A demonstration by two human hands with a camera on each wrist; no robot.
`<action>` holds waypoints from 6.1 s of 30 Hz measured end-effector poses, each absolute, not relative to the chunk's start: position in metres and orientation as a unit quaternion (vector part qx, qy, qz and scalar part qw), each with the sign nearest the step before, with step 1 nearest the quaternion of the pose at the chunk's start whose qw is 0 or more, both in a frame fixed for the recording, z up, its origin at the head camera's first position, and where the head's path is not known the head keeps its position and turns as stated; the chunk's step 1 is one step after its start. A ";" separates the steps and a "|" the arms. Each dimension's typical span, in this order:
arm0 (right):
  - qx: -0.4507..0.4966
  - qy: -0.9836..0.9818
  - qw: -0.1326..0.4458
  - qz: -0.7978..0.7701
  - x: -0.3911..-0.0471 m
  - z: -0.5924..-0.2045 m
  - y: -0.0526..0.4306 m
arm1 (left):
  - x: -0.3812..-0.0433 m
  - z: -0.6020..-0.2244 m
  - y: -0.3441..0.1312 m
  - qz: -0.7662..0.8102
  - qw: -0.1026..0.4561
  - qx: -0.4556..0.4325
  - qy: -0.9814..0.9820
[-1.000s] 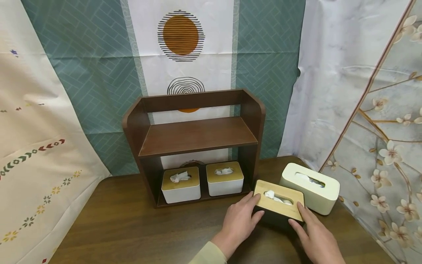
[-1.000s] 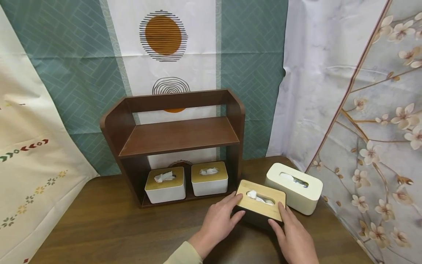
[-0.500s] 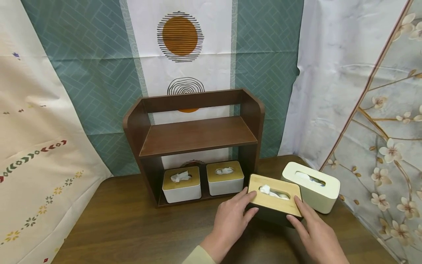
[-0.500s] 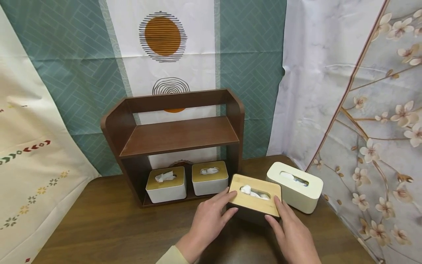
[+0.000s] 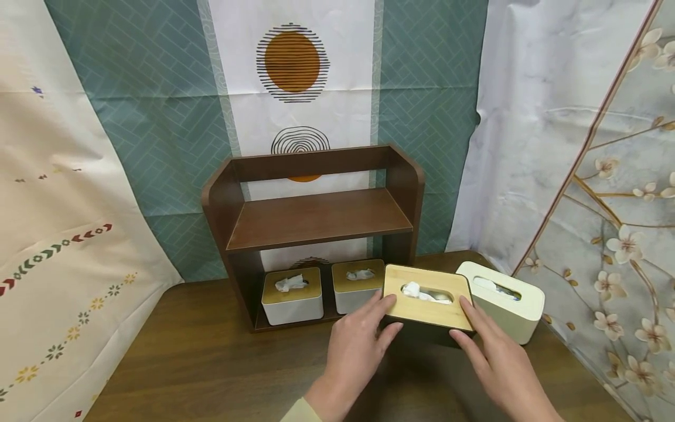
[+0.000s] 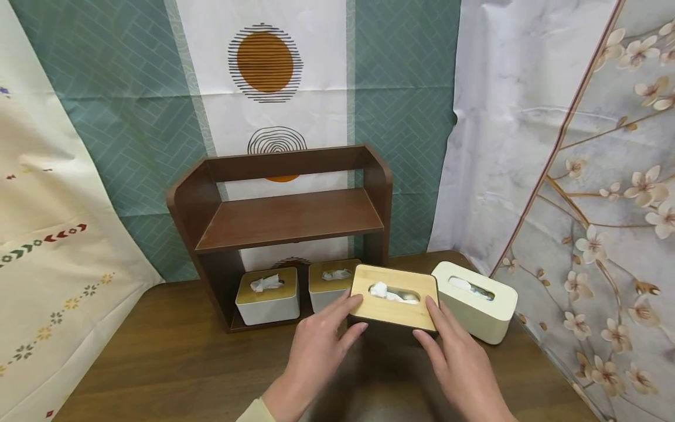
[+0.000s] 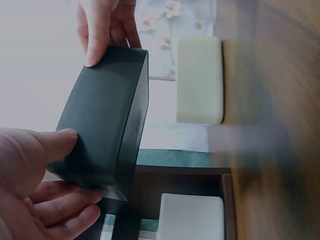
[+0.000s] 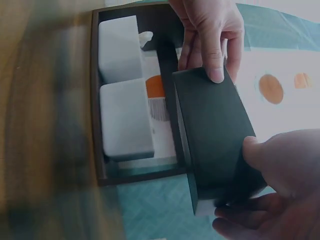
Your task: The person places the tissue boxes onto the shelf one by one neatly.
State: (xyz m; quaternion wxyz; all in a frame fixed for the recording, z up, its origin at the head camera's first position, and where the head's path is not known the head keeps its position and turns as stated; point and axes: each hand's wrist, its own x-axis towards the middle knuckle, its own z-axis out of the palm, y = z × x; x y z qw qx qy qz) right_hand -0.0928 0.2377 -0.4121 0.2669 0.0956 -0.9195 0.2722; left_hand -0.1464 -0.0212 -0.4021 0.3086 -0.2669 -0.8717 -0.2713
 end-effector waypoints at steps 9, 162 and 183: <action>0.116 -0.917 0.254 0.284 -0.099 -0.389 0.230 | -0.143 -0.387 -0.032 -0.276 0.366 -0.260 -0.850; 0.177 -0.891 0.319 0.272 -0.248 -0.303 0.155 | -0.254 -0.308 -0.090 -0.242 0.348 -0.163 -0.891; 0.171 -0.901 0.317 0.241 -0.186 -0.329 0.176 | -0.215 -0.328 -0.074 -0.194 0.424 -0.205 -0.861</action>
